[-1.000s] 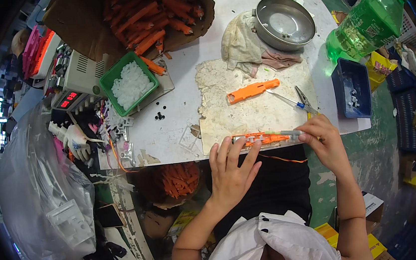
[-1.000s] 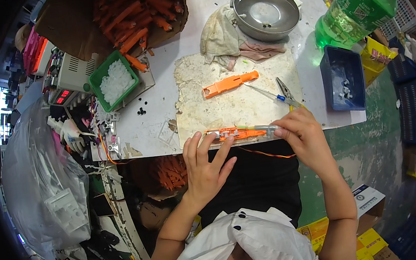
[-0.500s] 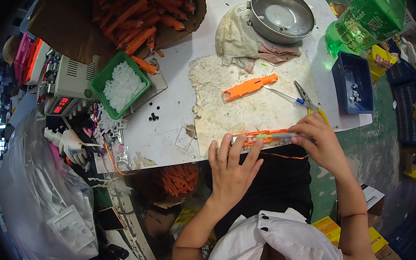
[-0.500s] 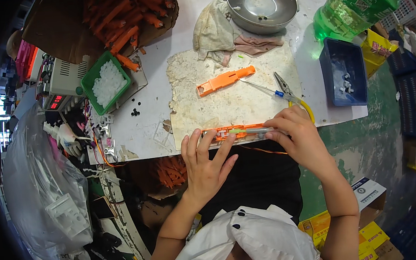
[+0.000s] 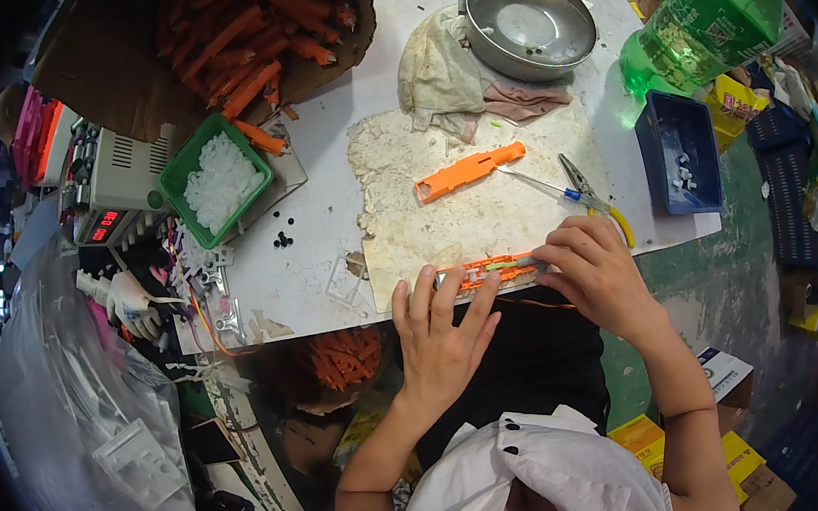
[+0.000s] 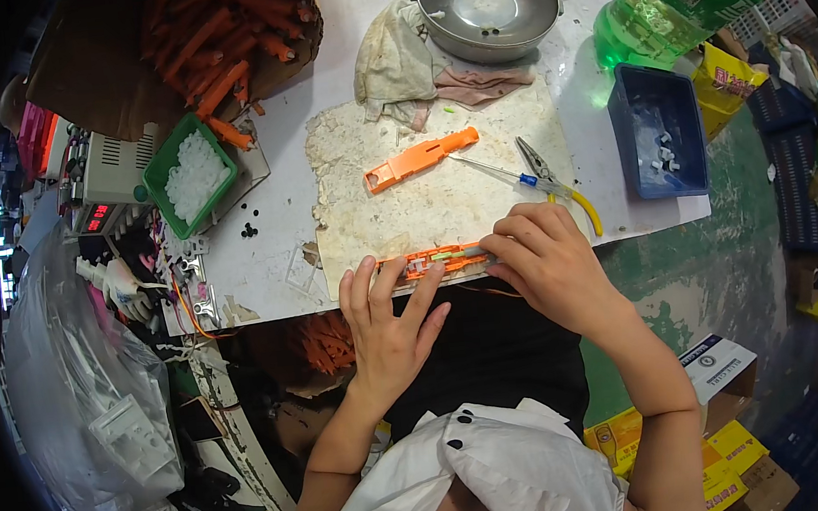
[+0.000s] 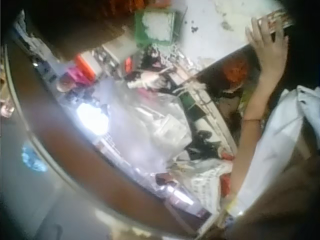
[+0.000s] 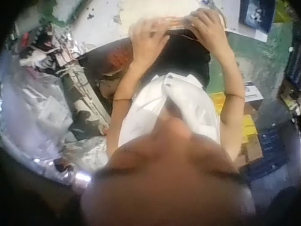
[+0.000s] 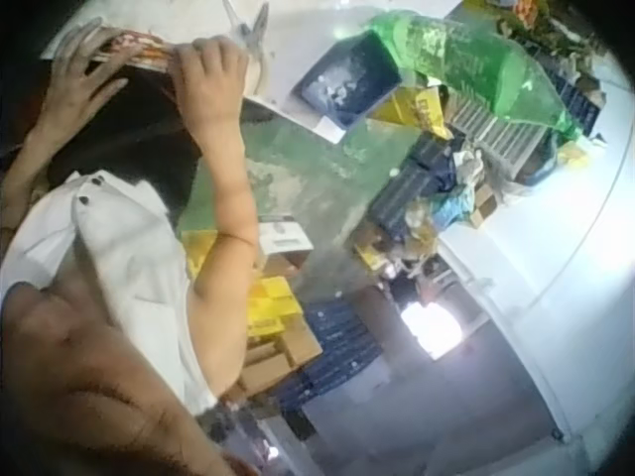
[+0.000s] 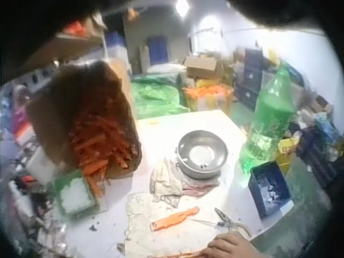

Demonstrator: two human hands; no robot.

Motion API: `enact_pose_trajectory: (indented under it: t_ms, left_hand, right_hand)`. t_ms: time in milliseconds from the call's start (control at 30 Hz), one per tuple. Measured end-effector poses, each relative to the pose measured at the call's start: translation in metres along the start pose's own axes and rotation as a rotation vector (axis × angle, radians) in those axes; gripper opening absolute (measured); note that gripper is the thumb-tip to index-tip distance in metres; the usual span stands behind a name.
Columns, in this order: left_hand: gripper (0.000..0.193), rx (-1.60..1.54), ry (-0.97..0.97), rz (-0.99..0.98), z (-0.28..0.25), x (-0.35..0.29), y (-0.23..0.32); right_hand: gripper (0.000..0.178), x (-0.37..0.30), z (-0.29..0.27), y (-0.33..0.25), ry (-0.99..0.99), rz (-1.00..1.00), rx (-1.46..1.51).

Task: The person assembles small orange plastic electronic devices at a cluttered workbench. They use a screwdriver to tighten screws on the casing, insert small white components, and manipulate wires. The person repeatedly picks up orange casings from a nearby box, performs the assembly steps, and places the finished units back into the box.

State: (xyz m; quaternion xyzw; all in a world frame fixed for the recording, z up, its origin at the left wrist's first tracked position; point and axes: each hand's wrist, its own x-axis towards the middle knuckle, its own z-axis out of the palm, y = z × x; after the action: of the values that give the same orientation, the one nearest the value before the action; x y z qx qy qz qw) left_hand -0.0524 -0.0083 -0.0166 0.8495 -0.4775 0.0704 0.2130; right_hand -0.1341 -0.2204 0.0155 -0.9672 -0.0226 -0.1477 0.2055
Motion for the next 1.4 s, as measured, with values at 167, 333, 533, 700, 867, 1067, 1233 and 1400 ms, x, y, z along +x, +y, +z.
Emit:
enact_pose_trajectory:
  t_ms: [167, 333, 533, 700, 867, 1067, 1233, 1400]
  left_hand:
    - [0.05, -0.002, -0.005, 0.0, 0.0, 0.0, 0.0]
    - [0.05, -0.008, -0.012, -0.001, 0.0, -0.001, -0.001]
    - [0.049, -0.01, -0.019, 0.002, -0.001, 0.0, -0.001]
    - [0.05, -0.015, -0.023, 0.002, -0.001, 0.0, -0.001]
    - [0.051, -0.038, -0.029, 0.001, -0.002, -0.001, -0.001]
    - [0.056, -0.106, 0.097, 0.005, -0.01, -0.002, -0.004]
    - [0.06, -0.108, 0.175, -0.067, -0.024, -0.002, -0.014]
    - [0.053, -0.118, 0.215, -0.229, -0.042, -0.005, -0.036]
  right_hand:
    - [0.03, 0.003, 0.001, 0.001, -0.017, -0.038, 0.02]
    - [0.028, 0.002, 0.004, 0.001, -0.01, -0.016, 0.036]
    - [0.028, 0.002, 0.004, 0.002, -0.011, -0.016, 0.054]
    - [0.029, 0.0, 0.007, 0.007, 0.009, -0.013, 0.121]
    - [0.03, 0.003, 0.003, 0.008, -0.016, -0.011, 0.13]
    - [0.029, 0.06, -0.002, 0.013, 0.141, -0.07, 0.034]
    - [0.027, 0.107, 0.032, 0.046, 0.025, -0.211, -0.138]
    - [0.031, 0.09, -0.01, 0.01, 0.047, -0.193, 0.101]
